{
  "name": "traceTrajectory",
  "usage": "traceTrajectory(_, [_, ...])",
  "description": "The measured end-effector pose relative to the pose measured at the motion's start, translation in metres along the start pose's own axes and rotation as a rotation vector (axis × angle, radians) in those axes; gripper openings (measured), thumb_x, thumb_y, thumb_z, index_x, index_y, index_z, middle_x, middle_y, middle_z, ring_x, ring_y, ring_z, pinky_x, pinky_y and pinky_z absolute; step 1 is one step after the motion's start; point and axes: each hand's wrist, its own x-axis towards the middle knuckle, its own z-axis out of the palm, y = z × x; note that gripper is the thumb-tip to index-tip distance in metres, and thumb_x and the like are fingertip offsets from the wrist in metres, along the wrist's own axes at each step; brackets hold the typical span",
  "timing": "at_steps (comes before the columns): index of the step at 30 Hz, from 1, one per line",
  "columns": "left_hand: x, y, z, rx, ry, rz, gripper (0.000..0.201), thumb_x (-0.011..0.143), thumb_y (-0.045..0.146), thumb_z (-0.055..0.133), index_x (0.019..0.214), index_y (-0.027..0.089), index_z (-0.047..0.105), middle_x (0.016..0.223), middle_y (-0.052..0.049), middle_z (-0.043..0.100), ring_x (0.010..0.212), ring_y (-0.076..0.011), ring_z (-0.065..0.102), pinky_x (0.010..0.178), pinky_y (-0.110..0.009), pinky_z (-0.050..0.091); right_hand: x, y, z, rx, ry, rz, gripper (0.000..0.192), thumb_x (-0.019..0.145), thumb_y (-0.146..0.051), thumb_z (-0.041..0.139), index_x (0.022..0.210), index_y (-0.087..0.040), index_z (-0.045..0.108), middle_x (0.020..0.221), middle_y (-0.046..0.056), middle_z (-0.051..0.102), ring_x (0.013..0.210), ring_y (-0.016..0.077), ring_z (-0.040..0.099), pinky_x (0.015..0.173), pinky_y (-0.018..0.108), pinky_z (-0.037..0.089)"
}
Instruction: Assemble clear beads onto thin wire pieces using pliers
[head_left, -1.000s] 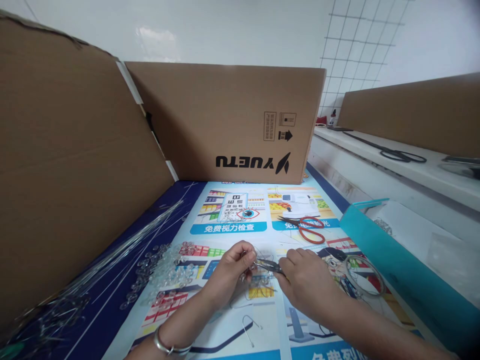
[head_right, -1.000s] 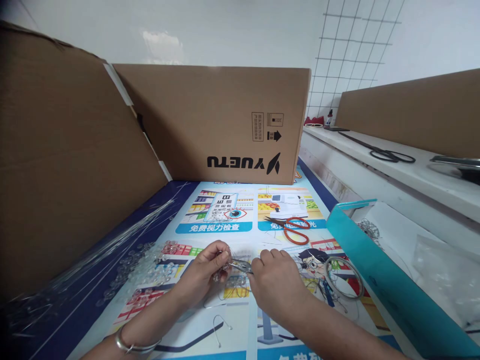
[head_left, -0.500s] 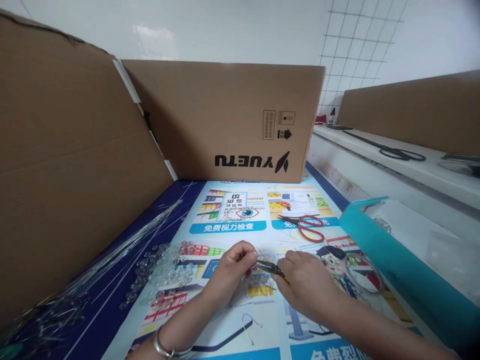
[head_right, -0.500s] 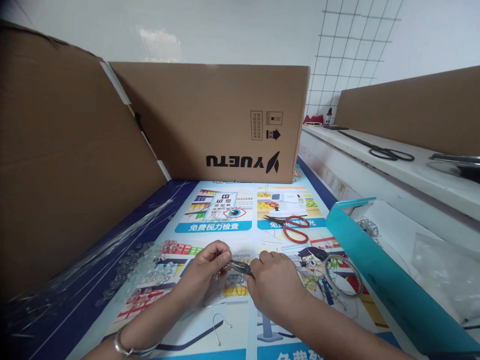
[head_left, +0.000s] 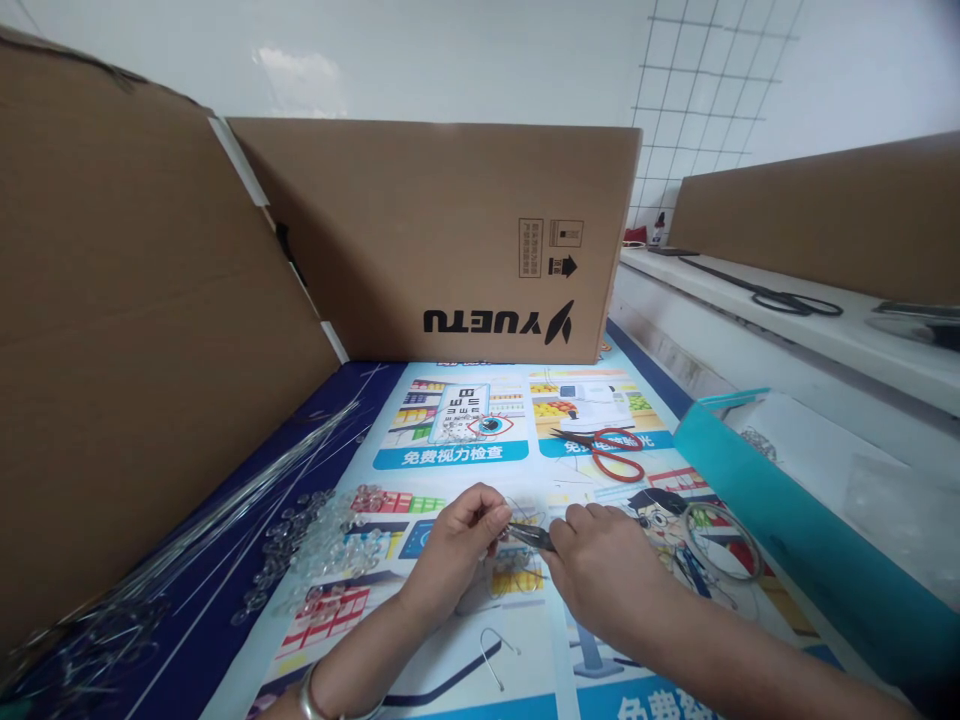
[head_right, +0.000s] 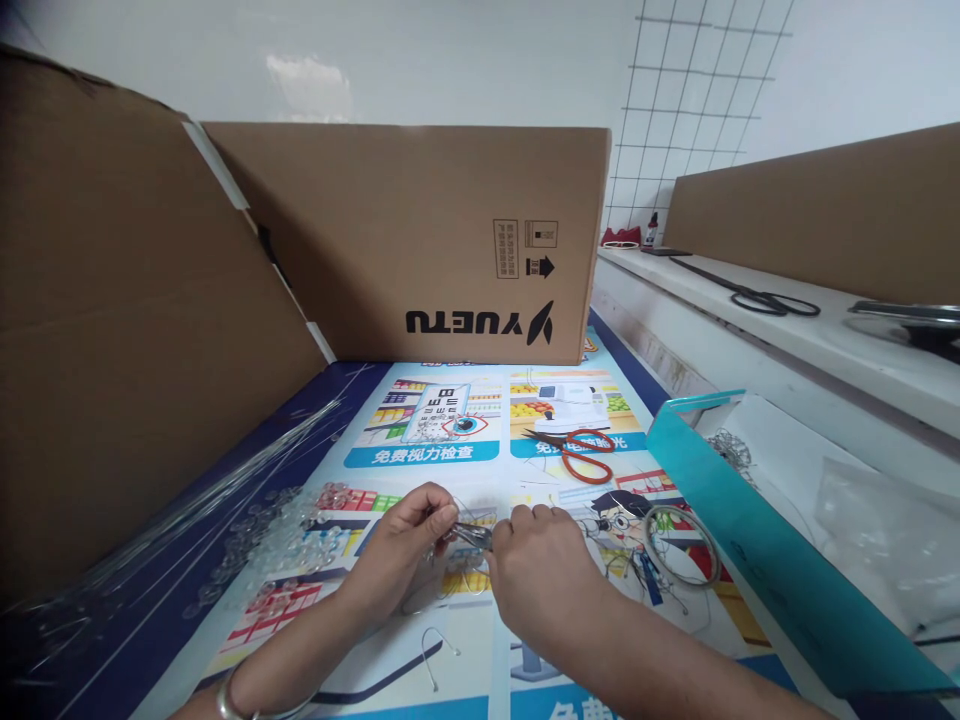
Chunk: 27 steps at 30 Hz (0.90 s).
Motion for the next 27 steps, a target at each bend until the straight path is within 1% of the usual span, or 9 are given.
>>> traceTrajectory(6, [0.0, 0.0, -0.001, -0.007, -0.011, 0.005, 0.018, 0.081, 0.03, 0.053, 0.071, 0.016, 0.048, 0.061, 0.003, 0.045, 0.056, -0.0083, 0.041, 0.053, -0.02, 0.034, 0.001, 0.0, -0.006, 0.04, -0.086, -0.008, 0.024, 0.087, -0.028, 0.037, 0.082, -0.017, 0.058, 0.076, 0.008, 0.06, 0.069, 0.0206, 0.053, 0.059, 0.031, 0.031])
traceTrajectory(14, [-0.001, -0.001, -0.002, 0.023, -0.024, 0.024, 0.019, 0.082, 0.032, 0.052, 0.073, 0.016, 0.048, 0.062, 0.003, 0.046, 0.057, -0.0085, 0.04, 0.054, -0.021, 0.033, 0.003, 0.004, -0.018, 0.135, -0.144, 0.035, 0.028, 0.086, -0.033, 0.038, 0.081, -0.017, 0.06, 0.077, 0.007, 0.061, 0.071, 0.0196, 0.055, 0.06, 0.029, 0.033])
traceTrajectory(22, [-0.003, 0.0, 0.001, 0.139, 0.05, 0.074, 0.019, 0.083, 0.032, 0.05, 0.072, 0.017, 0.048, 0.063, 0.003, 0.044, 0.059, -0.0092, 0.039, 0.056, -0.021, 0.033, 0.0, -0.001, -0.018, 0.119, -0.161, 0.052, 0.031, 0.086, -0.033, 0.036, 0.084, -0.015, 0.061, 0.08, 0.011, 0.06, 0.074, 0.0207, 0.054, 0.065, 0.031, 0.035])
traceTrajectory(27, [-0.005, 0.0, 0.003, 0.184, 0.068, 0.106, 0.018, 0.084, 0.031, 0.05, 0.073, 0.017, 0.048, 0.065, 0.003, 0.045, 0.061, -0.0099, 0.04, 0.058, -0.021, 0.033, 0.001, -0.002, -0.019, 0.109, -0.158, 0.042, 0.03, 0.086, -0.031, 0.035, 0.082, -0.016, 0.061, 0.079, 0.009, 0.061, 0.071, 0.0209, 0.055, 0.061, 0.031, 0.035])
